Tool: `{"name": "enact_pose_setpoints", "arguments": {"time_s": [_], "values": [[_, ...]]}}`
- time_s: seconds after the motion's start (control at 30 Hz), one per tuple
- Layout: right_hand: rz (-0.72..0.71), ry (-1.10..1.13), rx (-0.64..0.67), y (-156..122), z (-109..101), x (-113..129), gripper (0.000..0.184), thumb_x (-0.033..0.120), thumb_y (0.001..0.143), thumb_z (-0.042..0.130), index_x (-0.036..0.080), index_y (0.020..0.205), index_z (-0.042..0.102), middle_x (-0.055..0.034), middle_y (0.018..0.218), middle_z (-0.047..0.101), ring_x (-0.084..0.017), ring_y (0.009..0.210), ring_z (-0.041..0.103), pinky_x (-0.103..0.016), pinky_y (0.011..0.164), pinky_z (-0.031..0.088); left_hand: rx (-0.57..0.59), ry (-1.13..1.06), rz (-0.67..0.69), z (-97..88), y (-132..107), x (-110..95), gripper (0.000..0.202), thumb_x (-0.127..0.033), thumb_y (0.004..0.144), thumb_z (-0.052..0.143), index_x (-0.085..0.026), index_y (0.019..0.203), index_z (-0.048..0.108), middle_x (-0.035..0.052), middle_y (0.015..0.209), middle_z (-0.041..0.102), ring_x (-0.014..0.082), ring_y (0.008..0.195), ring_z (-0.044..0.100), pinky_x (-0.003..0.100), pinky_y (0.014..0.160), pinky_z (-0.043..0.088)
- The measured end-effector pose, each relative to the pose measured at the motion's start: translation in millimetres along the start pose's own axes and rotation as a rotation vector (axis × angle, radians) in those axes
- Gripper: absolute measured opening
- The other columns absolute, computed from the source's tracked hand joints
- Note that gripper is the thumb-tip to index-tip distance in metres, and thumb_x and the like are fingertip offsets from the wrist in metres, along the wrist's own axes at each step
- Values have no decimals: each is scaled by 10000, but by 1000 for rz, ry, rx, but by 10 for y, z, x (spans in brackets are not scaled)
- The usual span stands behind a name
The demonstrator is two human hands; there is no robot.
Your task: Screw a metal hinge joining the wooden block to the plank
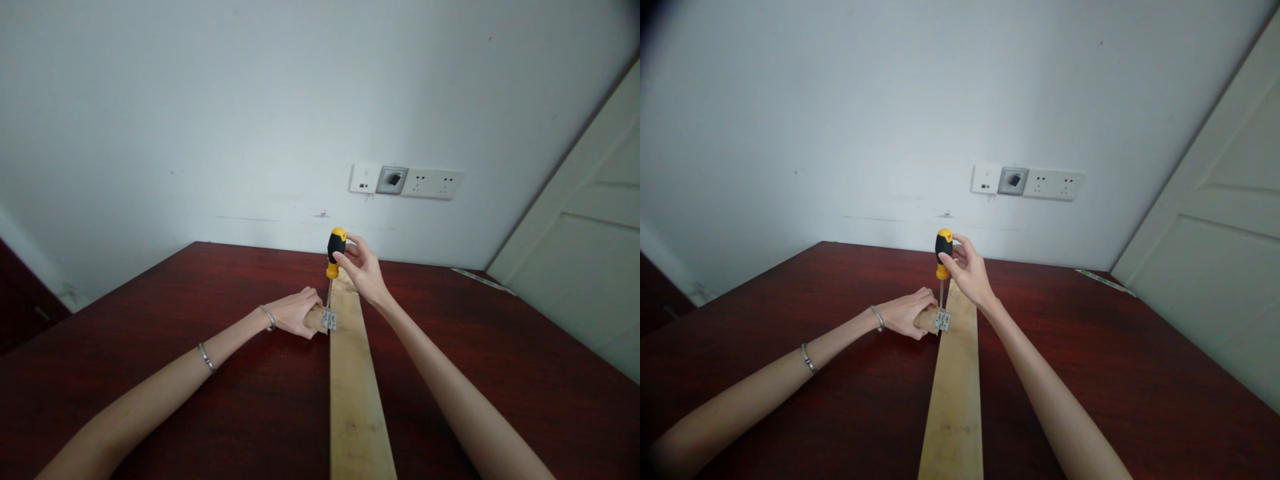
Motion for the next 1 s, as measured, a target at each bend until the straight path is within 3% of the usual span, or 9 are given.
{"name": "enact_pose_setpoints", "arguments": {"time_s": [0.13,0.3,0.6,0.7,0.83,1.0], "values": [[-25,-52,20,-10,7,94,590,380,793,619,278,1323,382,-44,975,615,-157,812,604,-307,700,530,-26,4,18,11,-23,-1,498,-325,604,687,-168,1025,472,69,1002,463,254,985,462,359,868,427],[-57,-126,25,-20,28,191,522,362,752,665,302,1244,501,-59,1232,536,-166,884,562,-281,664,525,-53,-19,3,-7,-59,-5,526,-337,624,679,-165,1072,463,80,1025,460,260,998,454,377,866,428],[-71,-145,12,-18,15,246,525,338,742,665,288,1236,494,-63,1255,514,-124,755,551,-247,574,497,-79,-40,-24,5,-73,39,551,-337,611,701,-181,1086,467,74,1036,453,262,1006,455,387,855,436],[-80,-163,34,-28,12,278,514,316,784,619,291,1272,461,-60,1250,523,-127,746,556,-262,604,502,-79,-41,-27,2,-74,39,544,-330,611,698,-176,1078,466,75,1032,451,258,1002,458,383,853,441],[-90,-188,92,-47,7,324,473,288,843,538,291,1308,450,-57,1240,546,-159,842,577,-326,757,512,-81,-44,-30,3,-70,43,548,-330,603,697,-174,1074,465,74,1032,445,255,1000,457,375,837,449],[-93,-199,62,-47,-47,326,468,324,814,588,302,1271,490,-63,1259,525,-188,942,575,-345,794,521,-97,-35,-7,-10,-71,23,546,-325,602,701,-166,1067,463,78,1027,447,254,995,449,382,850,444]]}}
Point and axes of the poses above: each hand's wrist, its own y-axis towards the middle knuckle, its own z-axis out of the palm, x = y × z, the point moved 9 cm from there along y, towards the middle knuckle
